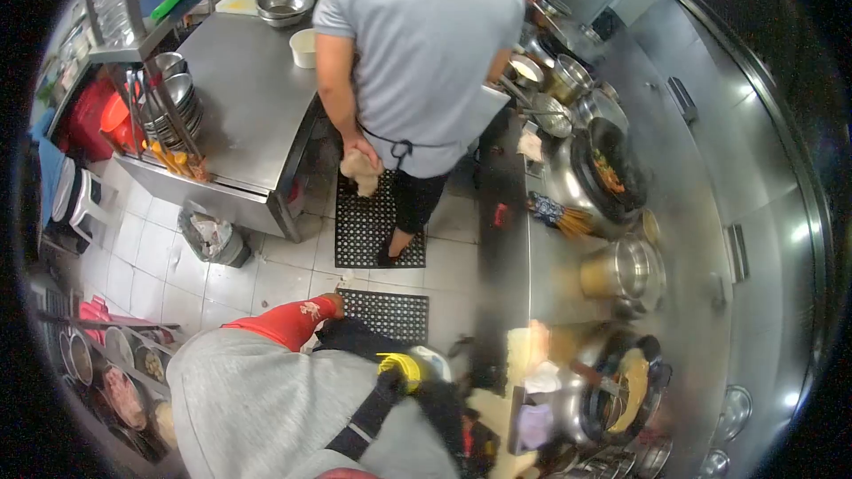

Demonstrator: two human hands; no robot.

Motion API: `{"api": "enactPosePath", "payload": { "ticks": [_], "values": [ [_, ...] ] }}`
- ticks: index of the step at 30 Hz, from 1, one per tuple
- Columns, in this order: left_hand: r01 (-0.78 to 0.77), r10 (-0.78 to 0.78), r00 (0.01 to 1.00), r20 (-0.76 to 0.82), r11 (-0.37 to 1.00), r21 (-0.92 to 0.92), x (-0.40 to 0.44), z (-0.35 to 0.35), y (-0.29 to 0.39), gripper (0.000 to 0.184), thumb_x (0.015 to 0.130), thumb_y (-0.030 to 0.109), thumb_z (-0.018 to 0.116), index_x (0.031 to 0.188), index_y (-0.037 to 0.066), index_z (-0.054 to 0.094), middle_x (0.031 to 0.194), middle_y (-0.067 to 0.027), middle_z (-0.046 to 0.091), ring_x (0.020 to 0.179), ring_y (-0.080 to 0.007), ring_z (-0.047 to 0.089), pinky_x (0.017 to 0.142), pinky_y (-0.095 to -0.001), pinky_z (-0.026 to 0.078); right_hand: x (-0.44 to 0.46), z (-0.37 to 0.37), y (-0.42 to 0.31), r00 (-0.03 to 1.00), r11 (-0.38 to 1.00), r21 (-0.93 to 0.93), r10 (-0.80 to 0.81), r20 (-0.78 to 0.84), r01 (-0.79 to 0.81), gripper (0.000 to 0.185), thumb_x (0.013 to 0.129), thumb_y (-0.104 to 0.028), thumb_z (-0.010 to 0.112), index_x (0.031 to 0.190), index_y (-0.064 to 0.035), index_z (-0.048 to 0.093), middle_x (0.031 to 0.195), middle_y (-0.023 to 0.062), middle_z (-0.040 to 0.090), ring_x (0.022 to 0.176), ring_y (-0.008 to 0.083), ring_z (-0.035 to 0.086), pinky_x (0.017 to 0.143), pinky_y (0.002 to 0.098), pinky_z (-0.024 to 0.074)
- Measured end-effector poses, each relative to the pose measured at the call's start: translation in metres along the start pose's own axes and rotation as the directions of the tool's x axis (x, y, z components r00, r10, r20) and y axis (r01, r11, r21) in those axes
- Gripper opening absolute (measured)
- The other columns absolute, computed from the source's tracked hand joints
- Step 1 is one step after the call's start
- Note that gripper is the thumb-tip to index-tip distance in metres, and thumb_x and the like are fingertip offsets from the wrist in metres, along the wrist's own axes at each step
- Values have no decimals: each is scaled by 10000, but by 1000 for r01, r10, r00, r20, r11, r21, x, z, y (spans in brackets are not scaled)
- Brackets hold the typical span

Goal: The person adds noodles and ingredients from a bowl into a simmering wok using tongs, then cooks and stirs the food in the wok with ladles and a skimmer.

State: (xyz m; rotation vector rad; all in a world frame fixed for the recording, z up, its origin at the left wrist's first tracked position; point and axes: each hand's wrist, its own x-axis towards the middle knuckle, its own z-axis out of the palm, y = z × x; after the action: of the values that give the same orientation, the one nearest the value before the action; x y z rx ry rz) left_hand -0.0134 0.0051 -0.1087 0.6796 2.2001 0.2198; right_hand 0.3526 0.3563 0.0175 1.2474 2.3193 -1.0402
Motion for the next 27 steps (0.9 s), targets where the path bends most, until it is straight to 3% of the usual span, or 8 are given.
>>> {"api": "enactPosePath", "payload": {
  "ticks": [3, 6, 8, 11, 14, 22, 24, 27],
  "values": [
    [-50, 42, 996, -75, 993, -107, 4, 11, -12, 327, 704, 272, 576, 929, 85, 720, 1013, -170, 671, 973, -317, 639, 853, -427, 500, -15, 4, 16, 999, 999, 43, 31, -17, -30, 211, 806, -206, 594, 903, -40, 679, 710, 100, 640, 612, 220, 611, 549, 357, 484],
    [-77, 61, 991, 121, 989, 128, 0, -11, -3, 468, 757, 463, 567, 931, 49, 700, 994, -190, 668, 993, -342, 622, 847, -414, 505, -33, 20, 53, 998, 993, 114, 21, -61, -14, 209, 805, -205, 592, 895, -39, 682, 691, 96, 638, 590, 213, 610, 531, 352, 484],
    [-180, 168, 982, 83, 970, 164, -4, -15, 0, 421, 800, 424, 513, 893, 61, 706, 952, -175, 677, 954, -350, 629, 836, -419, 503, -40, 35, 72, 995, 988, 157, 7, -102, 9, 208, 805, -204, 591, 889, -38, 684, 678, 94, 637, 576, 209, 610, 518, 349, 484],
    [-396, 263, 908, 325, 790, 468, 31, 1, -15, 353, 823, 338, 490, 856, 65, 710, 943, -159, 681, 922, -322, 641, 834, -414, 500, -34, 54, 87, 981, 961, 272, 89, -169, -40, 207, 804, -203, 589, 880, -37, 687, 659, 90, 635, 555, 202, 609, 500, 345, 484],
    [-289, 160, 928, 336, 879, 380, 27, -4, -11, 331, 816, 312, 498, 859, 62, 711, 933, -155, 683, 892, -312, 648, 814, -412, 507, -24, 63, 86, 929, 918, 322, 306, -207, -231, 223, 803, -213, 603, 928, -50, 690, 662, 95, 643, 558, 208, 621, 515, 350, 498],
    [-203, 74, 940, 332, 905, 373, 26, -28, -17, 276, 799, 242, 521, 865, 53, 711, 907, -145, 690, 814, -285, 667, 758, -406, 527, -56, 47, 35, 948, 937, 229, 295, -120, -262, 269, 788, -274, 607, 973, -98, 692, 718, 140, 670, 638, 255, 657, 633, 358, 532],
    [-199, 76, 943, 323, 909, 367, 27, -32, -14, 264, 795, 224, 527, 867, 50, 711, 901, -143, 691, 794, -279, 672, 744, -404, 532, -34, 95, 83, 887, 990, -22, 115, -446, -140, 271, 787, -279, 600, 943, -75, 685, 719, 144, 664, 646, 250, 657, 639, 361, 532],
    [-221, 90, 937, 339, 902, 371, 33, -30, -13, 246, 789, 198, 535, 870, 47, 712, 891, -139, 694, 765, -268, 679, 724, -402, 539, -52, 63, 63, 920, 843, 382, 387, 56, -378, 251, 792, -254, 593, 930, -63, 678, 741, 136, 665, 626, 249, 639, 615, 372, 515]
  ]
}}
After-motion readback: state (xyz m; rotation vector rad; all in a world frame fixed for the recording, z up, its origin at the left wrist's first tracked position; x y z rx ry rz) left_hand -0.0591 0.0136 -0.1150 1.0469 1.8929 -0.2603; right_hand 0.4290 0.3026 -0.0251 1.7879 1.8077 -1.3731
